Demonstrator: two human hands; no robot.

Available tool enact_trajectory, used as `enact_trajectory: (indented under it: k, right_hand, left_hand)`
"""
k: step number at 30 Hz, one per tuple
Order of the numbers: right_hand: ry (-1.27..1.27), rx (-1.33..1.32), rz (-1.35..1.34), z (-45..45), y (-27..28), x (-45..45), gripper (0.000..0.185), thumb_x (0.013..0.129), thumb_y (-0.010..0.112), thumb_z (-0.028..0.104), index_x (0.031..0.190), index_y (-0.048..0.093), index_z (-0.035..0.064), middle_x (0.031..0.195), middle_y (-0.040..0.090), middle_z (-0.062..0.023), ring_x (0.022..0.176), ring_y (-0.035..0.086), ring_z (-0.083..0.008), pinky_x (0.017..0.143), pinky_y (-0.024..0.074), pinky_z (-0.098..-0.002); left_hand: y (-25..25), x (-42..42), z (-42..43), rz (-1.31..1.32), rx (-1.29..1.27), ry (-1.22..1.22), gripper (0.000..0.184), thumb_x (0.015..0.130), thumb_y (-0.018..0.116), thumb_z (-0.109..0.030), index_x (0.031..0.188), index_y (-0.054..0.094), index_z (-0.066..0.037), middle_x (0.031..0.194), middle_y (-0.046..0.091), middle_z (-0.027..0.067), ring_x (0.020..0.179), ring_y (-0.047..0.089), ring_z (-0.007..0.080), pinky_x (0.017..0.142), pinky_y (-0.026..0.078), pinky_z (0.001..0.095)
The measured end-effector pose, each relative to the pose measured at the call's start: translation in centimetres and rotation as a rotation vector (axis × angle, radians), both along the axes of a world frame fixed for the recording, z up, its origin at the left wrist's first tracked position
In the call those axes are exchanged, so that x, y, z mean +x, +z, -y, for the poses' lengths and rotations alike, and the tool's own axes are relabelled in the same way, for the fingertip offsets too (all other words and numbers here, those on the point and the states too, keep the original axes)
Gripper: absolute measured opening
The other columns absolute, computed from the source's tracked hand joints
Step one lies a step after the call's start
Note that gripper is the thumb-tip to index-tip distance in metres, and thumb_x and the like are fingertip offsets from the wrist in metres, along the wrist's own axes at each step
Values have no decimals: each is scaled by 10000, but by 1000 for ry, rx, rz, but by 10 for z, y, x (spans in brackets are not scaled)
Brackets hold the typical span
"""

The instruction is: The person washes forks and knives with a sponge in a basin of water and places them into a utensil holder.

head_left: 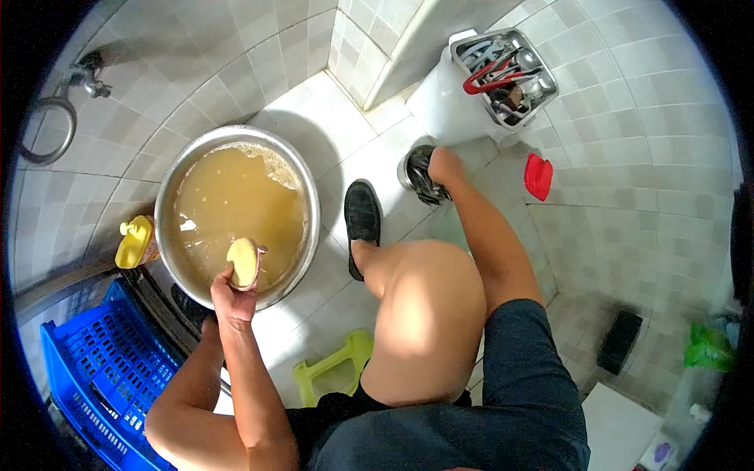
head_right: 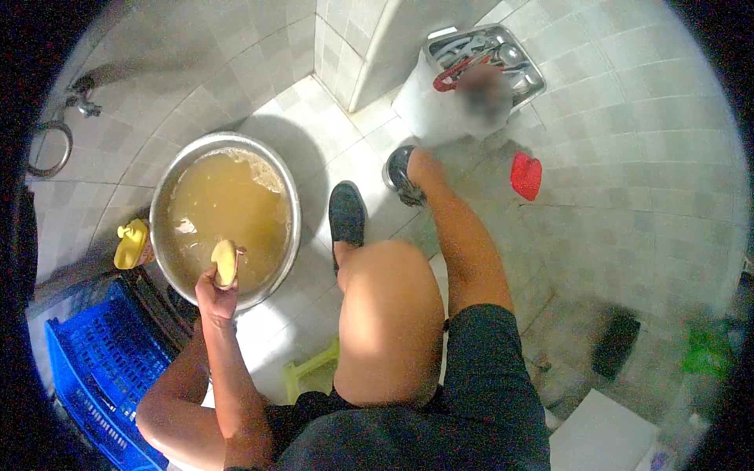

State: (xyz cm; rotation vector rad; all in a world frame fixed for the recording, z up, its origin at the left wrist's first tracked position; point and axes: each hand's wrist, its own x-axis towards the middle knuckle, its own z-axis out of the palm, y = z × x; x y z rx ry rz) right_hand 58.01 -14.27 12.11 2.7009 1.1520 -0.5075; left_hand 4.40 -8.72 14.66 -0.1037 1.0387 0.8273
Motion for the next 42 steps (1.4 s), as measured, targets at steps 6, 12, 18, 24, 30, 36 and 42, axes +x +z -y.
enact_trajectory:
  k: [6,12,18,24,30,36,42]
  right_hand:
    - [26,-78,27,-16,-13,20,257,880,563,113,1081,688,11,1210,658,-218,1128,630,-403,923,521,-509]
    - [-47,-189,-57,-17,-2,28,348,974,447,212,1212,647,55,1303,619,-171,1228,578,-375,1016,452,-547]
    - [0,-128,-101,-6,15,31,312,951,472,202,1133,669,44,1245,637,-208,1159,606,-416,984,467,-551]
    - [256,215,65,0,42,38,195,867,562,171,909,661,8,1015,692,-229,967,661,-439,887,513,-517]
    - [452,453,-272,-43,145,-21,246,873,593,232,912,675,4,940,690,-225,882,666,-412,824,518,-473]
    - [795,378,-685,-64,255,-183,194,930,615,182,988,637,-2,827,679,-129,755,635,-215,717,511,-354]
    - [955,14,-734,-73,218,-273,292,914,596,255,1072,618,11,909,679,-161,827,641,-289,757,510,-404]
  left_hand:
    - [-6,-1,0,26,-47,3,380,1003,433,-137,1294,487,102,1257,627,206,1137,640,309,959,552,413]
    - [-9,2,4,-21,-6,-85,374,1008,430,-142,1292,491,95,1258,628,200,1134,643,297,964,548,412]
    - [-3,6,7,-60,-15,-111,372,1009,425,-145,1294,488,86,1257,625,206,1130,646,303,957,560,423]
    - [9,15,16,-89,-2,-107,389,992,408,-112,1319,456,93,1302,591,220,1163,624,325,983,549,445]
    - [38,30,24,26,12,-86,439,1016,392,-154,1393,403,71,1387,512,239,1269,528,361,1098,431,489]
    - [14,12,30,-144,-12,33,401,1002,421,-113,1375,391,33,1394,469,220,1261,499,409,1003,450,654]
    - [-29,-2,35,102,12,114,399,990,433,-126,1360,425,24,1395,484,212,1255,522,371,1032,432,612]
